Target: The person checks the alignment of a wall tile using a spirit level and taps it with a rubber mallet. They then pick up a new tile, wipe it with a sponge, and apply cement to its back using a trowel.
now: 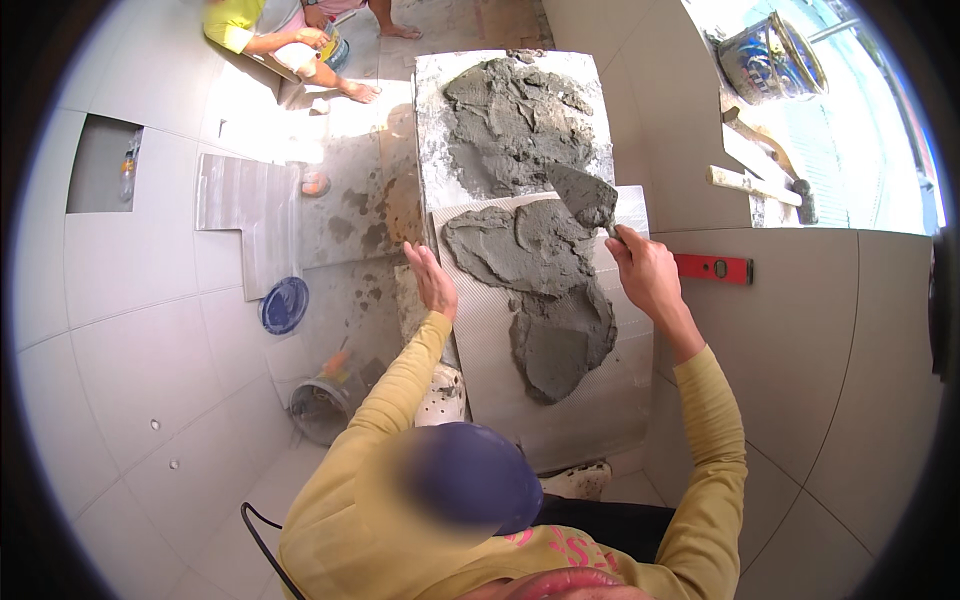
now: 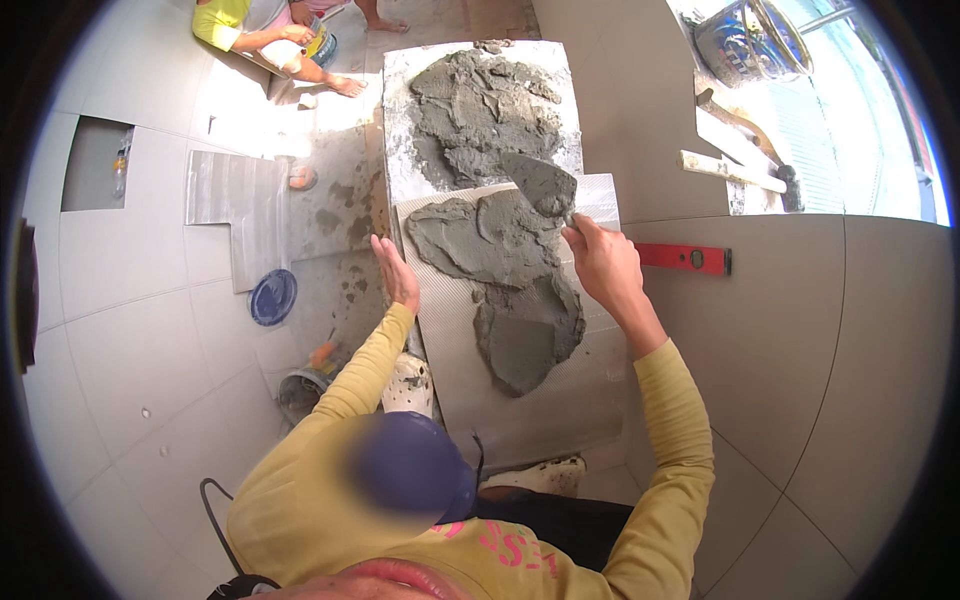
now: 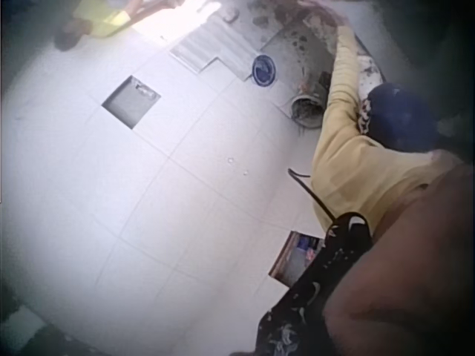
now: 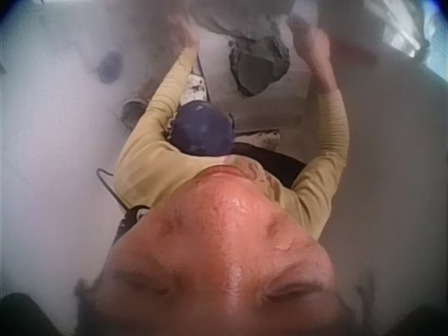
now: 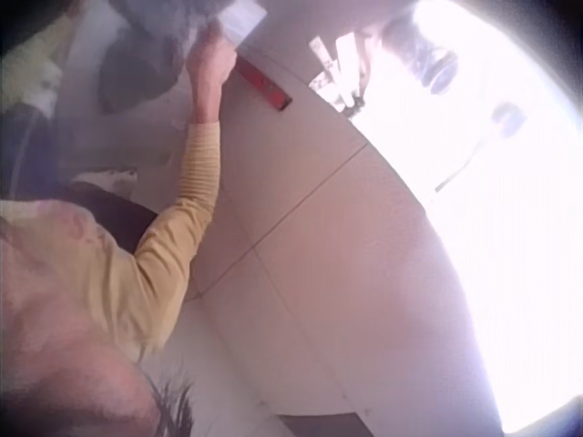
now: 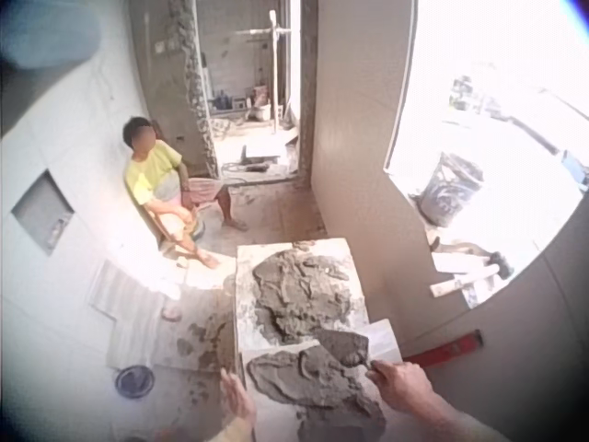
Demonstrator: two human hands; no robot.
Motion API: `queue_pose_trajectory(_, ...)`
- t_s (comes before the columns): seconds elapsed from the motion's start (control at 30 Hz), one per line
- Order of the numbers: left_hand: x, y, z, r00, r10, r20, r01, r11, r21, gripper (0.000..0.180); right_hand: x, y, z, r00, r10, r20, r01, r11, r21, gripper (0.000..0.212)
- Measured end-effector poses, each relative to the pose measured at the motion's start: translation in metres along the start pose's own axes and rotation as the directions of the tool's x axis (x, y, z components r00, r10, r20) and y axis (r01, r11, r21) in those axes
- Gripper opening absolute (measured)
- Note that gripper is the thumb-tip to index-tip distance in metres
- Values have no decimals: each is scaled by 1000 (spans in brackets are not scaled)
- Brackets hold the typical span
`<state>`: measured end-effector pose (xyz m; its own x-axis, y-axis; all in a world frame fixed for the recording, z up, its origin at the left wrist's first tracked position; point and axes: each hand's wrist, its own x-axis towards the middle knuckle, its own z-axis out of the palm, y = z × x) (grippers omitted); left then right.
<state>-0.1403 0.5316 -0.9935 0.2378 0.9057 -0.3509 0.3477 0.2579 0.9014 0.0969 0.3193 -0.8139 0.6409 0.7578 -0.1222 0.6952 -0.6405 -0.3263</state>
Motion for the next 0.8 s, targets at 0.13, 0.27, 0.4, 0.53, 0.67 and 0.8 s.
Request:
queue_pose_trajectory(0.13, -1, 2, -3, 1000, 3, 5, -3, 999, -36, 83, 70, 8, 21, 996, 87, -17, -88, 982, -165, 29)
queue_pose_trajectory(0.27, -3, 12, -4, 1000, -21, 9, 21, 1000, -21, 82, 110, 13, 36, 996, 89, 31, -86, 993, -82, 34)
queue_pose_trajectory(0.4, -1, 6, -3, 1000, -18, 15, 18, 1000, 9, 81, 115, -10, 60, 1000, 14, 13, -16, 982, 189, 33)
queue_pose_trajectory(0.53, 0, 0, -5, 1000, -11, 24, 12, 998, -59, 84, 118, -37, 75, 999, 39, 12, -41, 963, 268, 34)
queue_pose_trajectory(0.67, 0, 1, -5, 999, -3, 38, 4, 999, -31, 84, 124, -54, 87, 996, 80, 35, -87, 951, 296, 35)
queue_pose_trajectory(0.8, 0, -2, -3, 1000, 13, 29, -12, 1000, -15, 83, 130, -65, 93, 992, 117, 35, -122, 938, 326, 36)
